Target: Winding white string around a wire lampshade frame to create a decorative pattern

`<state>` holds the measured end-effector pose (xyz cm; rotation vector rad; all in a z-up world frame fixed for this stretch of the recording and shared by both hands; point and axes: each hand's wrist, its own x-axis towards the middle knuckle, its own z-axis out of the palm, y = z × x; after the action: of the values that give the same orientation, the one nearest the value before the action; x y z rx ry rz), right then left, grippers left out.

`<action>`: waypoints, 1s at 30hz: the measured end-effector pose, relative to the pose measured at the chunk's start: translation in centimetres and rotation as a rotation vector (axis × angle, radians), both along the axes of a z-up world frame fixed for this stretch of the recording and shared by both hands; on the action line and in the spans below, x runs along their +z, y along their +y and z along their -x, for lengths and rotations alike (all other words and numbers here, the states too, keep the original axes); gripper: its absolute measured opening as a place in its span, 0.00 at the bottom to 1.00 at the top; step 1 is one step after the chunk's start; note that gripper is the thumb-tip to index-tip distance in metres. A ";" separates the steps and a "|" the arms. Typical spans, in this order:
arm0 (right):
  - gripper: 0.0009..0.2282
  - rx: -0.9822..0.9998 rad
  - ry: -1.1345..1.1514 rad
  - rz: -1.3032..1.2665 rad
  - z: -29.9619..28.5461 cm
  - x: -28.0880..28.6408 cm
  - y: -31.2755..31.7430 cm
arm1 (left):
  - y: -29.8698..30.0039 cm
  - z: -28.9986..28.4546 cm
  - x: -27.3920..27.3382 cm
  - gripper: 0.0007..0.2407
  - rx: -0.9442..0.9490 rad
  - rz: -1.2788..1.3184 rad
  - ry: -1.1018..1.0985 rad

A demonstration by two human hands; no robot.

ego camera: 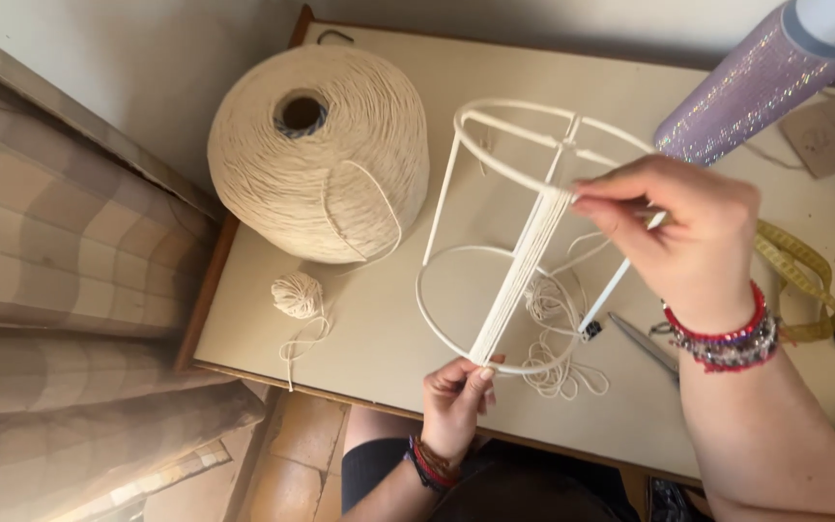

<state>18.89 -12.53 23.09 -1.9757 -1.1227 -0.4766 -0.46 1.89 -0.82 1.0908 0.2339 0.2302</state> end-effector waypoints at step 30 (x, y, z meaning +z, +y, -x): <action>0.09 -0.101 -0.049 0.059 -1.7 -2.6 -1.6 | -0.3 0.0 1.4 0.07 0.018 0.003 -0.061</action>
<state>20.54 -14.09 20.52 -2.0893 -1.0816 -0.5537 -0.47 1.55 0.55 1.0777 0.1891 0.2785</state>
